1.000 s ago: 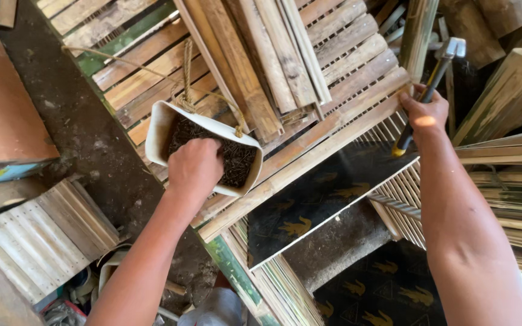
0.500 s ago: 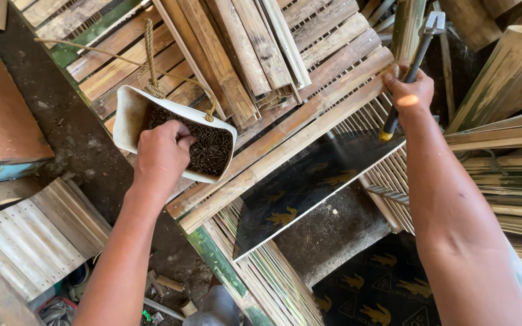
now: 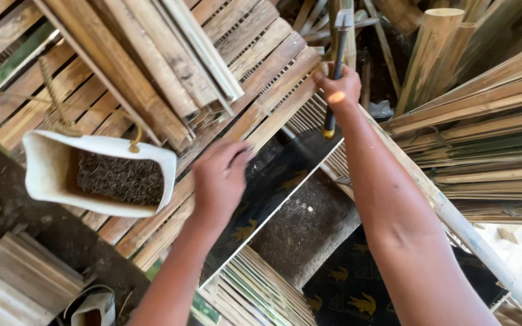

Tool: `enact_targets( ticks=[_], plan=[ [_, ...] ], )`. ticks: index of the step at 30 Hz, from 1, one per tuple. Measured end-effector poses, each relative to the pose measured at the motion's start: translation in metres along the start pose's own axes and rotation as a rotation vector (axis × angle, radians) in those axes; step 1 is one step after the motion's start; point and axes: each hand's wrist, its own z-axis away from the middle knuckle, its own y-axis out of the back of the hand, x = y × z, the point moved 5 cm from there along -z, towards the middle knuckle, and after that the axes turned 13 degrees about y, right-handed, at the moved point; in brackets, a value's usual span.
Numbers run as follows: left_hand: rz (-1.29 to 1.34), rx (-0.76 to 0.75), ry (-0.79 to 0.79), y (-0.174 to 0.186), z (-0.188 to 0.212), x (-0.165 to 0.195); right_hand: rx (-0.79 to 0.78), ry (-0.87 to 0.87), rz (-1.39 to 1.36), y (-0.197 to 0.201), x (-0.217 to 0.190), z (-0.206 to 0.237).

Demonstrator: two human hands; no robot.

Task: The person assembles a bamboo structure by repeatedly picking up nails from a container and hammering them into bamboo slats. They also retrieve additional bamboo pieces from a pile and place them on the workbench.

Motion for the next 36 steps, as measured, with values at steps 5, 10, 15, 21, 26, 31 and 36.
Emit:
enact_targets(
  ticks=[5, 10, 15, 21, 26, 31, 36],
  plan=[
    [-0.017, 0.012, -0.077, -0.124, -0.089, -0.011, 0.004, -0.03, 0.065, 0.004, -0.012, 0.002],
    [0.097, 0.243, -0.038, -0.21, -0.163, -0.033, 0.005, -0.01, 0.082, 0.003, -0.014, -0.001],
    [-0.084, 0.283, -0.12, -0.24, -0.162, -0.066, -0.019, 0.006, -0.256, 0.018, -0.03, 0.003],
    [-0.211, 0.261, -0.092, -0.241, -0.16, -0.057, -0.107, -0.039, -0.25, 0.101, -0.1, 0.039],
    [-0.28, 0.227, -0.011, -0.238, -0.161, -0.043, -0.048, -0.021, -0.109, 0.117, -0.116, 0.135],
    [-0.365, 0.261, 0.019, -0.236, -0.161, -0.04, -0.11, -0.115, 0.053, 0.108, -0.099, 0.178],
    [-0.356, 0.205, 0.039, -0.237, -0.158, -0.041, -0.108, 0.065, 0.125, 0.105, -0.108, 0.165]
  ],
)
